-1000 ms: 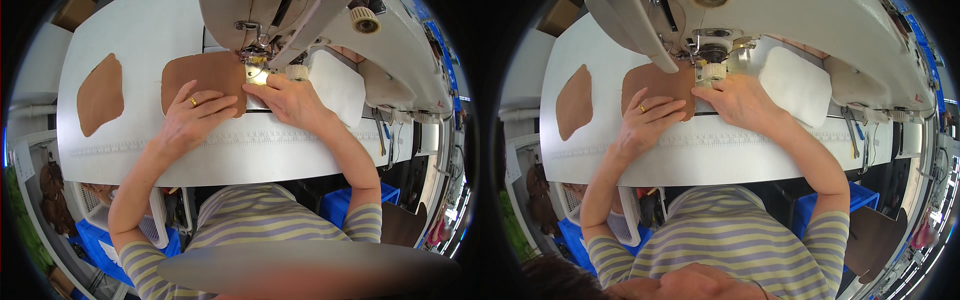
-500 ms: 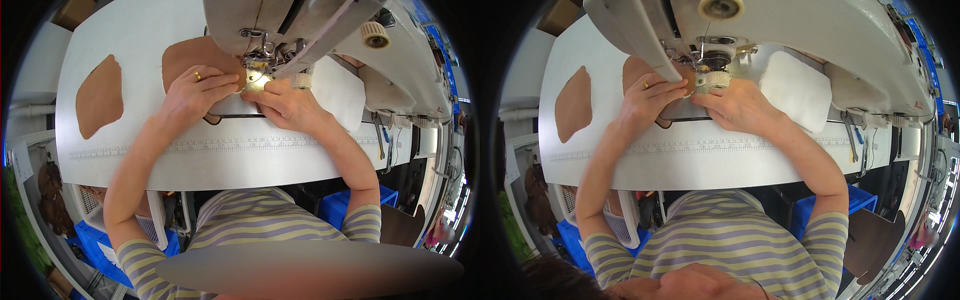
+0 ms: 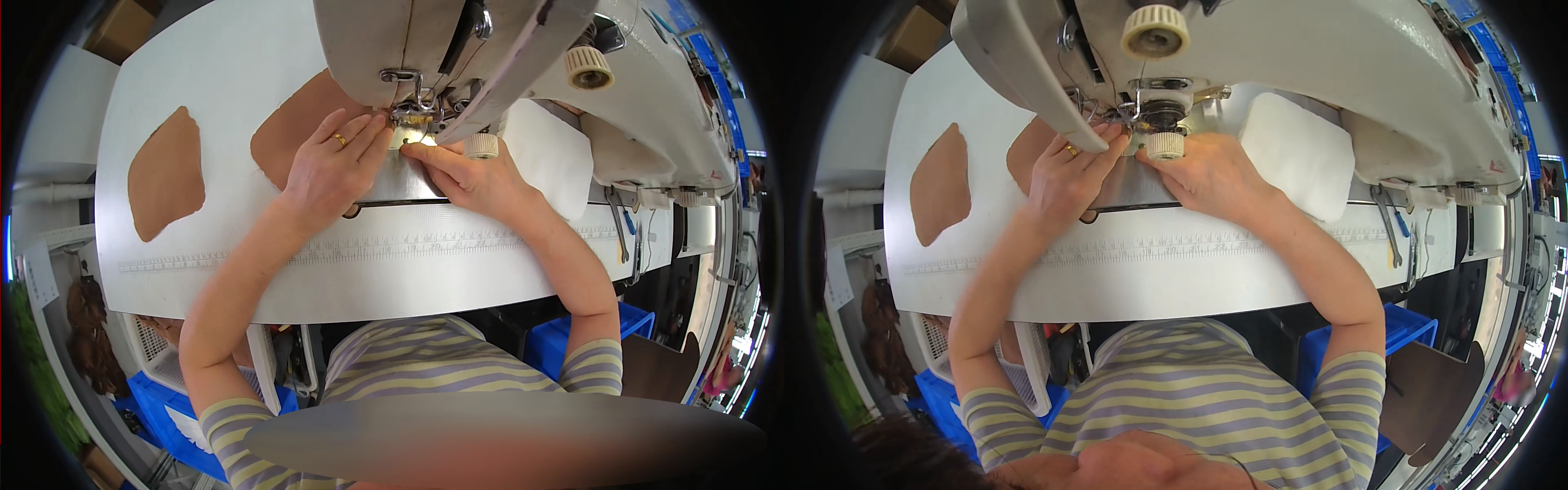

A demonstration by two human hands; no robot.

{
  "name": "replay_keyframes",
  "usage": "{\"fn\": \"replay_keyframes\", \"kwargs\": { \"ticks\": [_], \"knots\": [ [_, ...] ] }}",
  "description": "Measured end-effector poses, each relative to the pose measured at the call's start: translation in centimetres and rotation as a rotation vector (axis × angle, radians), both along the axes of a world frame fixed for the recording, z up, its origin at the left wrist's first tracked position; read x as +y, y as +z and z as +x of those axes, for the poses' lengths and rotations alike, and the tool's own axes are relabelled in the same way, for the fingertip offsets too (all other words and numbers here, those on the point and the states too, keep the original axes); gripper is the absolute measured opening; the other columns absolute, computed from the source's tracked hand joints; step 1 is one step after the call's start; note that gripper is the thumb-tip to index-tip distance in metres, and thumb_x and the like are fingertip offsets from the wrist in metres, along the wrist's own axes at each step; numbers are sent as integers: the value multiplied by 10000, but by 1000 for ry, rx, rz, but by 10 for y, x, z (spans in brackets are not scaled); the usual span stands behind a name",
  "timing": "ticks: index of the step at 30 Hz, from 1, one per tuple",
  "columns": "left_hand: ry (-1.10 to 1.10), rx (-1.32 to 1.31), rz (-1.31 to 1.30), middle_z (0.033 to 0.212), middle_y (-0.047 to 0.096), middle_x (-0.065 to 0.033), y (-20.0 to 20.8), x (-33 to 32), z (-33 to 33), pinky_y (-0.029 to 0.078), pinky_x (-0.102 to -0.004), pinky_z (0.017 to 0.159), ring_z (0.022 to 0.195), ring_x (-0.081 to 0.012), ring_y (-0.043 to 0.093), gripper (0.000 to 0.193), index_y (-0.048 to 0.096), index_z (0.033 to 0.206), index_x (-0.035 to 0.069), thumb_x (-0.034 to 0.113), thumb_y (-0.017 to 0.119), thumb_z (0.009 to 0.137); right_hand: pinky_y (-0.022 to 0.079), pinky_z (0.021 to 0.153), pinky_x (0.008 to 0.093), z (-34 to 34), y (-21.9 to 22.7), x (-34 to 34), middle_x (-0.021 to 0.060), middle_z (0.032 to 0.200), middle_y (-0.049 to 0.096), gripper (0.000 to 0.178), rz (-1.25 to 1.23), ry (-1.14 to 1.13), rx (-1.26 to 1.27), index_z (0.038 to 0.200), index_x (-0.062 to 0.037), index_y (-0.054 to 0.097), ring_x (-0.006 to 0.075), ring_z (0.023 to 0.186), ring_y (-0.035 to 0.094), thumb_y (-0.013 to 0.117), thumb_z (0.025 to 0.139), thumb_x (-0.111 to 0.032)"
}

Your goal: Sewing brown leather patches onto white fabric liners using an industrial sewing machine.

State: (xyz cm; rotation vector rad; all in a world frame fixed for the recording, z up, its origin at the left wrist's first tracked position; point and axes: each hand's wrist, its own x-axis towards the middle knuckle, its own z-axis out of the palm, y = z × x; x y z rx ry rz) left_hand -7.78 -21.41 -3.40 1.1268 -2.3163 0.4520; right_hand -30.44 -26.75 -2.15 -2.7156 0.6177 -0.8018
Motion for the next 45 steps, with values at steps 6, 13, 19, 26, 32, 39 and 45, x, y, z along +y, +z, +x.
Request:
{"fn": "replay_keyframes", "kwargs": {
  "ticks": [6,13,19,26,32,39,45],
  "knots": [
    [74,-41,-19,1114,679,-154,2,4,-15,468,-376,971,1033,-231,635,365,645,1076,-51,63,639,729,504,553,390,0,2,1,85,763,636,308,-23,-38,8,1061,-116,667,283,664,637,682,762,-45],
    [226,-125,33,1123,674,-195,2,8,-31,499,-355,920,979,-250,665,383,629,1079,-77,51,653,718,508,549,331,-2,3,-1,19,780,638,269,-39,-55,34,1115,-140,681,221,659,636,682,850,-98],
    [313,-65,289,1210,656,-105,34,45,-30,461,-416,965,1050,-239,653,482,538,1271,5,34,604,794,499,524,325,-8,0,-2,6,740,622,260,-33,-67,64,1114,-153,679,209,615,613,675,859,-104],
    [218,-37,209,1167,676,-80,21,81,30,322,-546,1073,1076,-222,640,309,674,1079,30,56,624,774,493,508,315,-5,0,-1,-4,725,620,228,-83,-90,87,1092,-159,678,193,590,603,666,871,-106],
    [54,44,267,1172,682,-68,24,89,12,282,-516,1115,1090,-207,637,311,701,1056,45,59,644,750,475,512,378,-1,5,4,72,697,598,209,-57,-64,22,1055,-133,667,264,594,604,650,849,-105],
    [-125,63,396,1220,656,-59,33,78,13,438,-457,984,1026,-223,621,334,696,1067,48,104,657,740,460,487,373,2,3,6,99,604,591,290,-55,-44,162,1128,-146,680,256,545,598,630,843,-126],
    [-188,174,336,1167,678,-68,25,66,12,538,-379,807,1009,-248,625,302,701,1020,16,60,690,721,466,489,377,2,3,4,86,604,595,274,-80,-30,114,1106,-135,683,257,530,597,635,837,-124]
  ]
}}
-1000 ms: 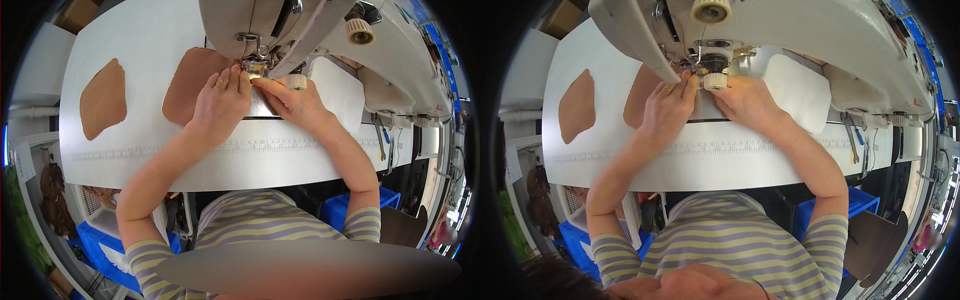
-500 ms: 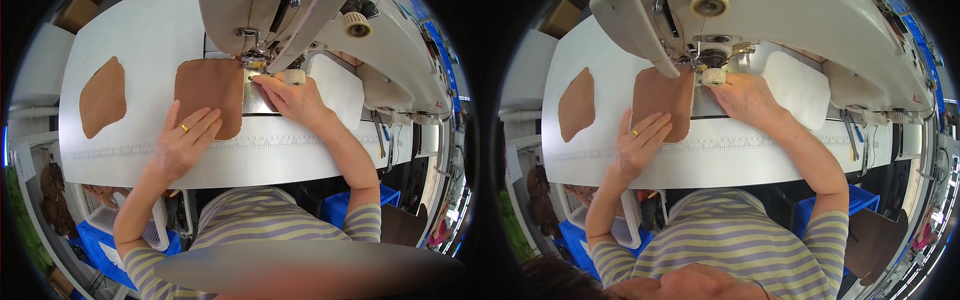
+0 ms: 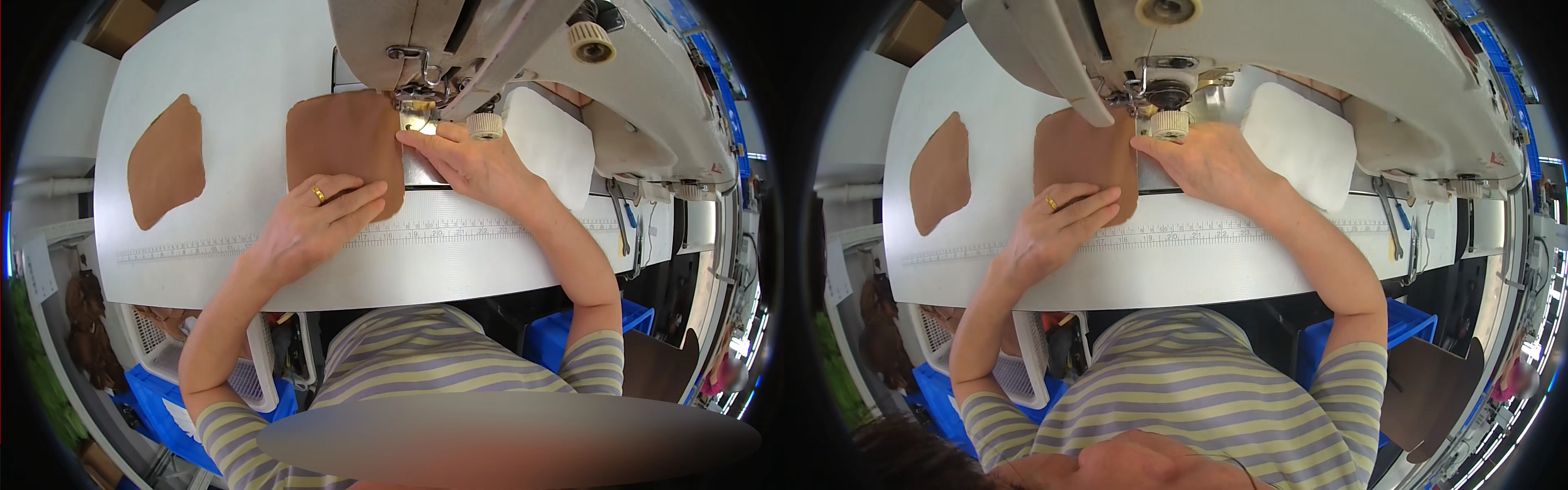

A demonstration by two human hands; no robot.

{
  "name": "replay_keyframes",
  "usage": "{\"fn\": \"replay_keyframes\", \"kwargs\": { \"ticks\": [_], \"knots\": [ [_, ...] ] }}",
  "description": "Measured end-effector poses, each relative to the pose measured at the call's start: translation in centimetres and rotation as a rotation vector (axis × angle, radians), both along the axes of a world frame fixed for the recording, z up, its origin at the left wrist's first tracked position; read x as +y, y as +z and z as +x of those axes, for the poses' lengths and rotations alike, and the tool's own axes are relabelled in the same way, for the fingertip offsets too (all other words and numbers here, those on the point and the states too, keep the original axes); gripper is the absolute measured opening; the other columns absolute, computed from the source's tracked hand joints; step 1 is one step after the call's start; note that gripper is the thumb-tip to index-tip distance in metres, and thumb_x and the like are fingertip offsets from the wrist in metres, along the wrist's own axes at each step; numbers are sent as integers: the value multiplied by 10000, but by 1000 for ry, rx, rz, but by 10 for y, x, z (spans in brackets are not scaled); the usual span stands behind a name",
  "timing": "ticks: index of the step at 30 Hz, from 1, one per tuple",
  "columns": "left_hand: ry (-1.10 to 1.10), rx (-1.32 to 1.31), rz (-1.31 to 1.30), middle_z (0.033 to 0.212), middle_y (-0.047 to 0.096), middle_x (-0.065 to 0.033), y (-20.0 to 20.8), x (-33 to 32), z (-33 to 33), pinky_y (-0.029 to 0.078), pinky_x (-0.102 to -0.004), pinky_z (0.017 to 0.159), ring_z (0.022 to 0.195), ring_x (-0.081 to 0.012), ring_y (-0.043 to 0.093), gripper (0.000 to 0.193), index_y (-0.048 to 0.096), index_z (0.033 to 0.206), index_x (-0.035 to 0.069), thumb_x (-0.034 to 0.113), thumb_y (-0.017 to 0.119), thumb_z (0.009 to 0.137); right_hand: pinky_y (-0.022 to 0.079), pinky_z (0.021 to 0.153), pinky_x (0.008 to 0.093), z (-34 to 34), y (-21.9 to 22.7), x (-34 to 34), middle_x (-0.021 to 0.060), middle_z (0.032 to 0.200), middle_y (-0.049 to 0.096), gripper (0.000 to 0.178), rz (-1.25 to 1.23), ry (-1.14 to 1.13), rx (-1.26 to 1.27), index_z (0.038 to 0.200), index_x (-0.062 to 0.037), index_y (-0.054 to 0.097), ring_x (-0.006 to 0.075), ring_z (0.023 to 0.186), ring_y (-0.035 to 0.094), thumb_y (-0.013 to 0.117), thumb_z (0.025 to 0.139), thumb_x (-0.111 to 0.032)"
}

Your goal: Sewing brown leather patches onto white fabric liners using an industrial sewing machine.

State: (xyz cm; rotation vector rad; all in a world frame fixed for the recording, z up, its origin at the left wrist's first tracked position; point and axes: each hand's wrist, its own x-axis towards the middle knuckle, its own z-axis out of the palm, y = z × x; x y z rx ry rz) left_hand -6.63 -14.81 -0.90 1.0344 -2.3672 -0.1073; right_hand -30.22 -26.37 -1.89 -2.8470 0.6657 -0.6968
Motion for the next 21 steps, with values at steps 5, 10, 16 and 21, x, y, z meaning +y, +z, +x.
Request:
{"fn": "replay_keyframes", "kwargs": {
  "ticks": [5,10,16,21],
  "knots": [
    [0,-4,-26,1155,684,-73,0,-8,3,540,-365,792,1003,-245,630,287,702,1013,9,47,692,728,472,492,368,-4,7,4,60,657,624,272,45,105,2,1087,-135,684,246,569,615,662,816,-117],
    [8,-6,-52,1164,683,-57,-4,-13,2,538,-360,806,1008,-252,627,321,704,1033,19,46,697,713,476,498,366,-2,4,5,35,677,614,255,41,78,-42,1050,-135,686,234,587,616,683,796,-104],
    [5,-19,-30,1197,672,-61,-9,-34,11,527,-379,853,1046,-272,612,430,692,1086,17,56,704,658,494,517,363,-4,7,4,37,714,644,267,79,145,21,1048,-143,688,243,616,633,691,784,-105],
    [7,-61,-61,1203,668,-40,-8,-59,18,511,-373,887,1066,-252,602,429,677,1133,42,82,671,705,497,505,372,2,-9,-9,52,702,641,280,64,108,-97,1062,-146,690,254,596,635,684,786,-100]
  ]
}}
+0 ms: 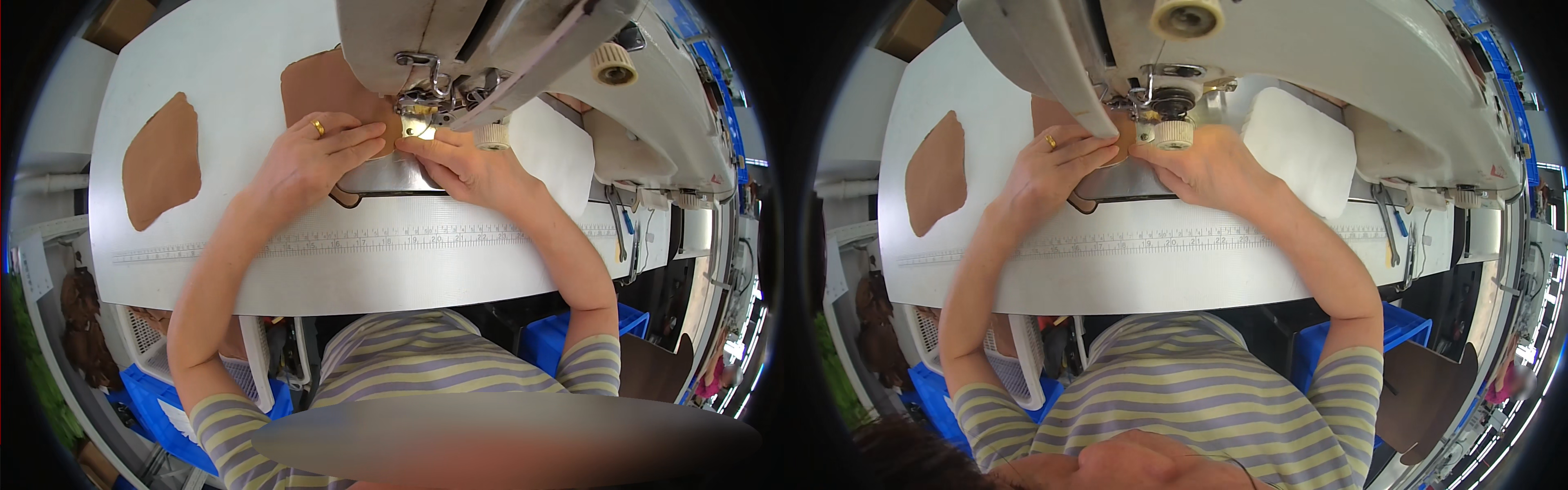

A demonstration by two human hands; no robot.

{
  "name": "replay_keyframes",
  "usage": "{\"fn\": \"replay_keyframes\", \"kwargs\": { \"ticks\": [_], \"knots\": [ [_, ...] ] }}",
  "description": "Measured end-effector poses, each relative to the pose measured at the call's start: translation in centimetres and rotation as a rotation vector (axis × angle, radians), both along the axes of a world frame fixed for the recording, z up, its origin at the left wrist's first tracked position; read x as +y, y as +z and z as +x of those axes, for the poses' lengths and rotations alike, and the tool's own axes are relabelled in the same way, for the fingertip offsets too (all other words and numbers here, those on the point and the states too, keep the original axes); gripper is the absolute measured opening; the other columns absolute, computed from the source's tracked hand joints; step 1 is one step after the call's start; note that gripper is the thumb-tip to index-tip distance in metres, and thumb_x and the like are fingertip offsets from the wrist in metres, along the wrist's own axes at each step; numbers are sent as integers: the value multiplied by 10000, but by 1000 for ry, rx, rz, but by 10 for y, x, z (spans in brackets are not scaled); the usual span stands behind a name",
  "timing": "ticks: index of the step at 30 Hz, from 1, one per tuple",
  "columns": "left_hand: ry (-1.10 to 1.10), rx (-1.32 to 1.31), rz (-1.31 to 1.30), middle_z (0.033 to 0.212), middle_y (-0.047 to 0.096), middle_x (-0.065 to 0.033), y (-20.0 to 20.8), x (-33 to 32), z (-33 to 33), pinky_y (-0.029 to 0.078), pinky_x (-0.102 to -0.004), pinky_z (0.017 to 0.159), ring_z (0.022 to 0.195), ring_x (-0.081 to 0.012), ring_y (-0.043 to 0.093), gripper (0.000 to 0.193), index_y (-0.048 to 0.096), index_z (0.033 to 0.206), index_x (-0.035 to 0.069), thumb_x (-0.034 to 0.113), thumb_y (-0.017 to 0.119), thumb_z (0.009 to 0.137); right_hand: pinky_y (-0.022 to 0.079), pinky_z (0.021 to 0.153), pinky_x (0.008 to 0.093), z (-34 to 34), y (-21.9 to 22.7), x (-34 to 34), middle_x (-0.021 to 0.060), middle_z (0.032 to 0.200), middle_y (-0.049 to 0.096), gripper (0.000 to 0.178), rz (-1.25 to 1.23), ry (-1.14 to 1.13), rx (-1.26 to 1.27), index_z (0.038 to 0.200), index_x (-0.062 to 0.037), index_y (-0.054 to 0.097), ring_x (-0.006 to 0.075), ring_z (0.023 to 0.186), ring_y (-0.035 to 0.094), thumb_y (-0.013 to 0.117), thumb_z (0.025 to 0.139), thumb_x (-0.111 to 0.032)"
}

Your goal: Sewing brown leather patches onto white fabric liners using an industrial sewing machine.

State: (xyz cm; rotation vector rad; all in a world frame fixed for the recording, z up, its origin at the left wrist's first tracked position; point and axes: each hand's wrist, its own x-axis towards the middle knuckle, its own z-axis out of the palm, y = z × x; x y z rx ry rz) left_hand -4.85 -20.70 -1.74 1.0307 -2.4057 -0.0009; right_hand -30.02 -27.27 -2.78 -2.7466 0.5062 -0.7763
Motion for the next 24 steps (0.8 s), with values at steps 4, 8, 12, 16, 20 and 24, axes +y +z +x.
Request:
{"fn": "replay_keyframes", "kwargs": {
  "ticks": [4,8,12,16,20,24],
  "knots": [
    [31,-50,-85,1203,665,-21,-7,-17,4,479,-388,951,1105,-208,589,402,667,1166,67,98,642,766,486,484,387,4,7,-3,82,703,644,293,12,-121,72,1092,-153,682,269,574,628,669,804,-101],
    [28,-136,-144,1180,673,-34,-10,-22,2,455,-423,995,1112,-197,599,371,670,1151,58,89,643,783,483,482,385,4,-1,-7,90,685,634,316,-59,-130,12,1127,-159,663,270,586,631,656,817,-99],
    [121,-196,-279,1167,671,-79,-19,-12,-12,425,-455,1032,1096,-199,617,360,661,1141,29,73,644,784,478,477,382,-1,2,-3,85,683,623,296,-100,-142,35,1117,-152,656,268,591,630,653,825,-103],
    [176,-230,-284,1157,668,-114,-12,-5,-20,411,-485,1046,1079,-219,621,360,647,1136,-7,79,632,787,486,496,391,-2,7,-1,90,711,627,235,-74,-168,56,1065,-140,661,277,601,630,653,832,-106],
    [191,-271,-290,1152,665,-132,-10,0,-27,405,-506,1048,1065,-235,623,353,639,1121,-36,84,624,790,491,505,392,0,10,4,96,718,625,217,-58,-194,69,1056,-128,655,281,614,634,647,841,-105],
    [284,-320,-304,1121,669,-170,-14,6,-42,408,-511,1045,1058,-256,625,361,633,1100,-64,81,633,770,499,522,354,-2,9,3,58,741,639,271,-81,-196,77,1133,-164,649,233,621,638,649,865,-121]
  ]
}}
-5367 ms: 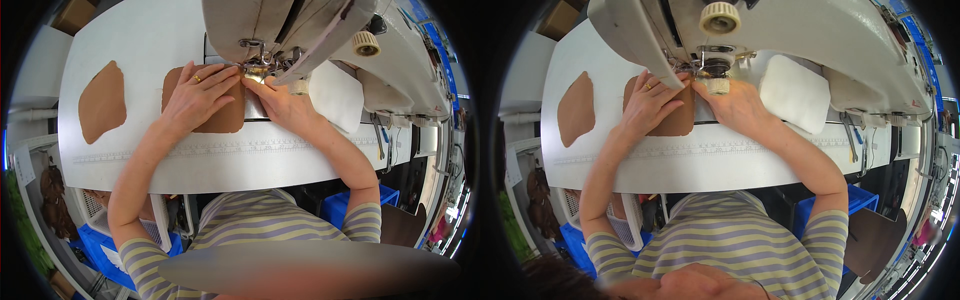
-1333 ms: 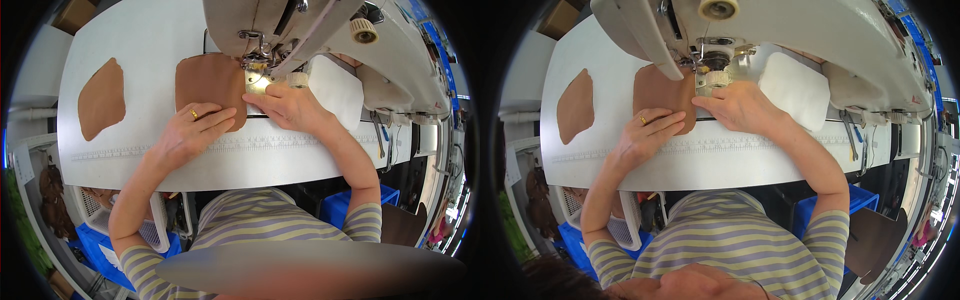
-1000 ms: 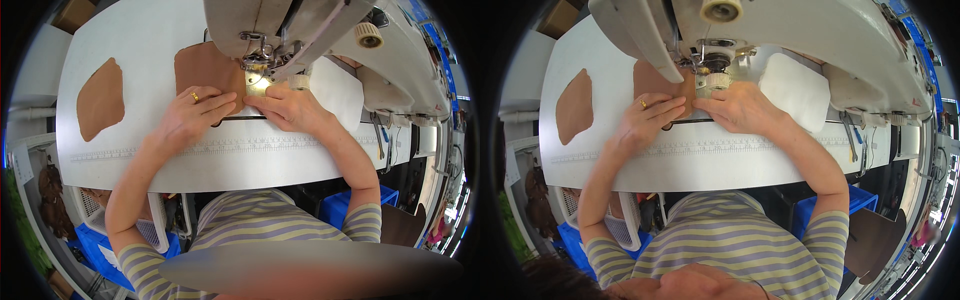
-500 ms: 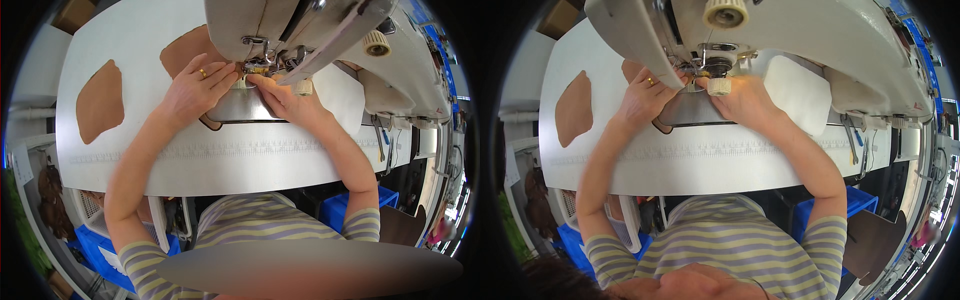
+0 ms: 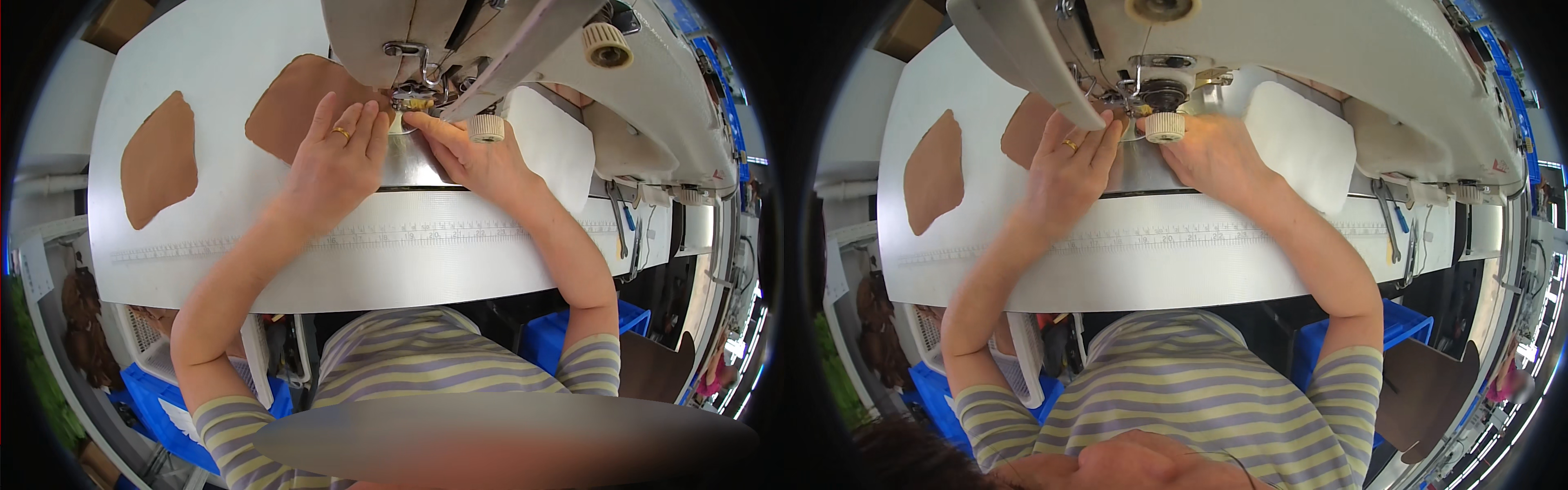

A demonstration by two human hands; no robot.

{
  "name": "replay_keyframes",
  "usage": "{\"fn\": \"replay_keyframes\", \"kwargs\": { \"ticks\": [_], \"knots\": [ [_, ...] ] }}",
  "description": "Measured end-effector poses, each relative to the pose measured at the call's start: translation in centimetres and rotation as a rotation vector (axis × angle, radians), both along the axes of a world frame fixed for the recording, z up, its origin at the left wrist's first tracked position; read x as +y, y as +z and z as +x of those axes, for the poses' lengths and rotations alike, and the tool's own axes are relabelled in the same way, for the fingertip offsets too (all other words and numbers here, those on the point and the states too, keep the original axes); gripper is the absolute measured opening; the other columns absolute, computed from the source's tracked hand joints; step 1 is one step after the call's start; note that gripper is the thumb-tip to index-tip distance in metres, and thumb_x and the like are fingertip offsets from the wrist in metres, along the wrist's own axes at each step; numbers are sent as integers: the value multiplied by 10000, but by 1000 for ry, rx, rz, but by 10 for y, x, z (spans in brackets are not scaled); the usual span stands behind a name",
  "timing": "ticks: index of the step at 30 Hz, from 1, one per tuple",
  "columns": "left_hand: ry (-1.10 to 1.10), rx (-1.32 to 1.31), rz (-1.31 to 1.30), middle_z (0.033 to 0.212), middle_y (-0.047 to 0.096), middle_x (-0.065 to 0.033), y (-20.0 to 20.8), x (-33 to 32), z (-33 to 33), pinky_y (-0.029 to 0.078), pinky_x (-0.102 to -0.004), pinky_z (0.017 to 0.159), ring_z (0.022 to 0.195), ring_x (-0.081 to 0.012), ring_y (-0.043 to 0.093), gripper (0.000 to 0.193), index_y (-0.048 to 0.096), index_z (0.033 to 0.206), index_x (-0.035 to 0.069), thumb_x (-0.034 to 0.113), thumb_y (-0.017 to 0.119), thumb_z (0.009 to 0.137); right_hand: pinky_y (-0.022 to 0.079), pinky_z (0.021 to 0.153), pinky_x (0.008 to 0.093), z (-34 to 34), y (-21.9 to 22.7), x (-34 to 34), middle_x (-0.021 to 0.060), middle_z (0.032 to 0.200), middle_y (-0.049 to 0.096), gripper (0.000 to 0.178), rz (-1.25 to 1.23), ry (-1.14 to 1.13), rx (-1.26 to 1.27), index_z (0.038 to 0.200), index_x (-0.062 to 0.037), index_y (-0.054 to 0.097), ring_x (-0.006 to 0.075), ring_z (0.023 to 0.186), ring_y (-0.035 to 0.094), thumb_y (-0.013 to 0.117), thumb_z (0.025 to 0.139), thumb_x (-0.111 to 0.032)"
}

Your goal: Sewing brown leather patches onto white fabric liners using an industrial sewing machine.

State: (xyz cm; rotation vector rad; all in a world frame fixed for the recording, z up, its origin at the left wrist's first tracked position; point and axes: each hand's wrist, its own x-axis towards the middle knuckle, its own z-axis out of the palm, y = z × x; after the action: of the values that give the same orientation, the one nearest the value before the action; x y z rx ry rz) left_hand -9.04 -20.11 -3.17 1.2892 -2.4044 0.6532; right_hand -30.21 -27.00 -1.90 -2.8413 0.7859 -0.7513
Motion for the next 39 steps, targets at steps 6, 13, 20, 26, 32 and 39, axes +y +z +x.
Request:
{"fn": "replay_keyframes", "kwargs": {
  "ticks": [6,13,20,26,32,39],
  "knots": [
    [105,-53,-39,1075,686,-189,-1,7,-15,428,-487,1033,1011,-275,645,355,646,1069,-76,72,642,745,495,514,385,-1,-1,-1,96,759,630,243,-7,46,-72,1046,-104,649,286,630,636,672,805,-82],
    [178,-64,22,1109,688,-178,3,7,-16,433,-444,1032,1067,-263,641,355,653,1094,-53,86,633,768,494,517,383,-1,0,1,83,760,625,267,4,44,-60,1054,-106,645,281,635,629,674,793,-61],
    [-116,456,549,1217,669,-49,18,17,46,469,-432,980,1158,-251,610,373,676,1134,51,13,635,765,494,516,332,-3,-3,5,10,762,595,332,31,52,-37,1196,-184,648,204,628,601,652,872,-109],
    [-207,180,280,1250,652,-39,15,25,41,474,-409,966,1173,-210,594,371,668,1143,56,85,626,776,491,485,329,0,-4,10,40,825,578,367,20,3,160,1258,-220,613,208,602,598,636,898,-155],
    [-155,186,244,1231,655,-61,17,28,24,481,-418,949,1142,-217,601,363,663,1131,41,78,630,771,474,516,374,2,-1,9,89,650,612,326,-8,23,77,1167,-165,670,259,571,606,626,846,-128],
    [-211,282,331,1241,655,-69,12,23,32,490,-428,939,1139,-231,615,431,675,1167,53,71,645,738,488,495,356,-5,4,11,50,694,581,326,65,150,72,1153,-190,669,234,580,599,656,834,-122]
  ]
}}
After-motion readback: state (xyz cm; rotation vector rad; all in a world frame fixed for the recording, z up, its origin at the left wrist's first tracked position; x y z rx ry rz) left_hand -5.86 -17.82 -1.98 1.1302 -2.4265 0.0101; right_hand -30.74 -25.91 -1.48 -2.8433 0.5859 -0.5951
